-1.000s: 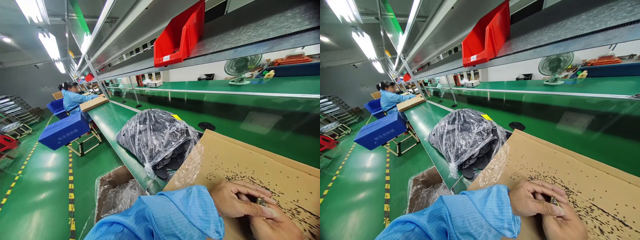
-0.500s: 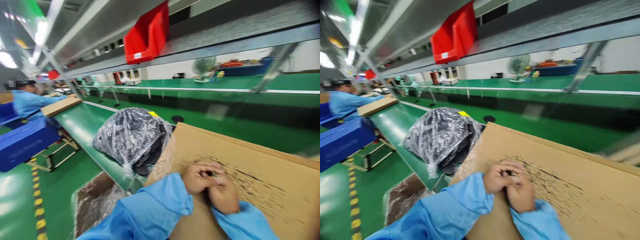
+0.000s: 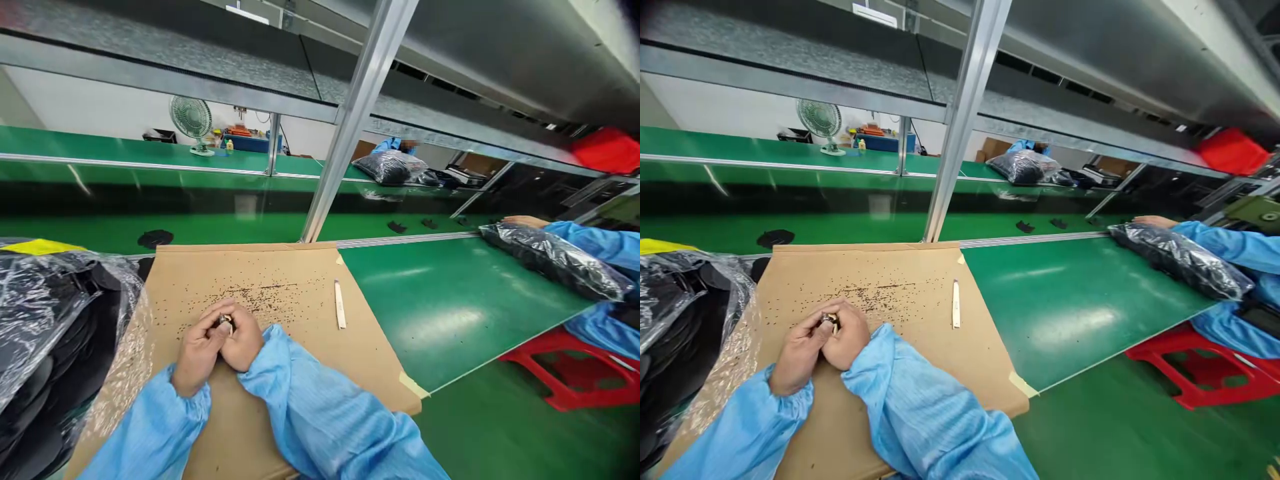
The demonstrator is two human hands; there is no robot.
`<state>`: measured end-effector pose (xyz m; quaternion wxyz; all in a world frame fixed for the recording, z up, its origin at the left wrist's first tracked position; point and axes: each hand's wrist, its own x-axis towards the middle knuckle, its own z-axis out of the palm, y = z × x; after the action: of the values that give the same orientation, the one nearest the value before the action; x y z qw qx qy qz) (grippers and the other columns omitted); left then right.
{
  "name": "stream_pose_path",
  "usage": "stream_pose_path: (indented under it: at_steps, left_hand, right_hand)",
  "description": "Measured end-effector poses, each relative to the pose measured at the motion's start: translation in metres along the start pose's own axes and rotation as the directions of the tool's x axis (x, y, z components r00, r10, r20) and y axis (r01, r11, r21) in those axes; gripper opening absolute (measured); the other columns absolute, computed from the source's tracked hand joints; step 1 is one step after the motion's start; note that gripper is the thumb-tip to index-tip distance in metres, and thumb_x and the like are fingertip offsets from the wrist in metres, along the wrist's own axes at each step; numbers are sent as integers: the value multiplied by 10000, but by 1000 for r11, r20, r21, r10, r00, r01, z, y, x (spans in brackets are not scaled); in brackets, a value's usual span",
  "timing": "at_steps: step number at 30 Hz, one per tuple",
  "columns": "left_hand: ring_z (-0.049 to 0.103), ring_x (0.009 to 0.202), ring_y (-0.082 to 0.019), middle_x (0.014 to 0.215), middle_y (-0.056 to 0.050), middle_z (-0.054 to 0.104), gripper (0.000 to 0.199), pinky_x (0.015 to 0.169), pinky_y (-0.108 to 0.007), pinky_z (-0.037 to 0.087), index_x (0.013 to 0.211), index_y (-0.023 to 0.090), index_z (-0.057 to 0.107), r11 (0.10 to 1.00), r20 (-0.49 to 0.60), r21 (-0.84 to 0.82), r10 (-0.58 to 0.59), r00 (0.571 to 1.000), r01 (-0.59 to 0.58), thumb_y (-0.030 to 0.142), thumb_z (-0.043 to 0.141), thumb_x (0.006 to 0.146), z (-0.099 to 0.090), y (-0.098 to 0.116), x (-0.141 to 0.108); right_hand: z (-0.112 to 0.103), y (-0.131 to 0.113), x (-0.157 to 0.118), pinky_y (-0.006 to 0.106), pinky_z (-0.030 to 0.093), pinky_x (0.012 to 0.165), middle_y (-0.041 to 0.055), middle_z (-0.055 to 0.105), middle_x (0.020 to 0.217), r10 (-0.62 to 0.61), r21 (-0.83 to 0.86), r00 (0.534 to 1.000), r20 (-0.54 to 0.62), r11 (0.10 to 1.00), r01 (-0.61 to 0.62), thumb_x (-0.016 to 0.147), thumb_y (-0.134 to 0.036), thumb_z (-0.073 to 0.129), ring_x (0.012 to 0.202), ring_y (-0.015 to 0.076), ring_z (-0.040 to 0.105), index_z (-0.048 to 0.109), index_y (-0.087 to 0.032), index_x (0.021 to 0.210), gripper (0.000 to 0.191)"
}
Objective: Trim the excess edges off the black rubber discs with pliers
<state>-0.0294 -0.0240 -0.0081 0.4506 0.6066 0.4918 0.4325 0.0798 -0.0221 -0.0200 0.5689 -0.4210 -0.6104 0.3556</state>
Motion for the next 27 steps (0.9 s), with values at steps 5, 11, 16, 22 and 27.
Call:
stream_pose_path:
  at_steps: [5,11,16,22,27]
  left_hand:
    - [519,1179,-272,1249,-122,574,539,1052,-364,401,1134,122,617,990,-108,-104,-110,988,99,542,612,796,2,0,1]
    - [450,1261,-287,1363,-116,481,784,1059,-351,399,1344,178,450,992,30,-66,-102,994,103,440,763,674,0,6,0]
    - [459,1254,-280,1356,-112,487,787,1074,-348,378,1361,183,433,995,49,-41,-94,994,96,405,761,681,-1,8,-1]
    - [495,1213,-272,1309,-132,526,673,1051,-346,395,1276,133,510,988,23,-105,-112,993,114,409,733,704,1,13,1]
    - [549,1115,-237,1235,-121,568,599,1006,-332,420,1251,130,535,979,41,-173,-100,994,106,375,714,735,3,14,5]
  right_hand:
    - [-2,-6,0,319,474,826,51,580,961,-12,-36,1000,13,999,12,725,-204,518,903,191,560,522,-202,1013,289]
    - [-1,1,-1,334,477,790,50,568,958,63,-52,998,22,997,-62,719,-224,616,878,202,550,551,-206,966,256]
    - [-1,3,0,331,469,794,35,572,948,63,-71,997,49,996,-59,720,-202,625,868,192,546,556,-214,964,253]
    - [-5,-5,4,312,449,748,46,574,897,-13,-24,998,58,1000,14,770,-240,558,832,184,537,562,-190,897,136]
    - [-5,0,8,313,443,717,53,580,885,-23,3,995,100,1000,23,792,-237,527,809,186,538,565,-180,919,144]
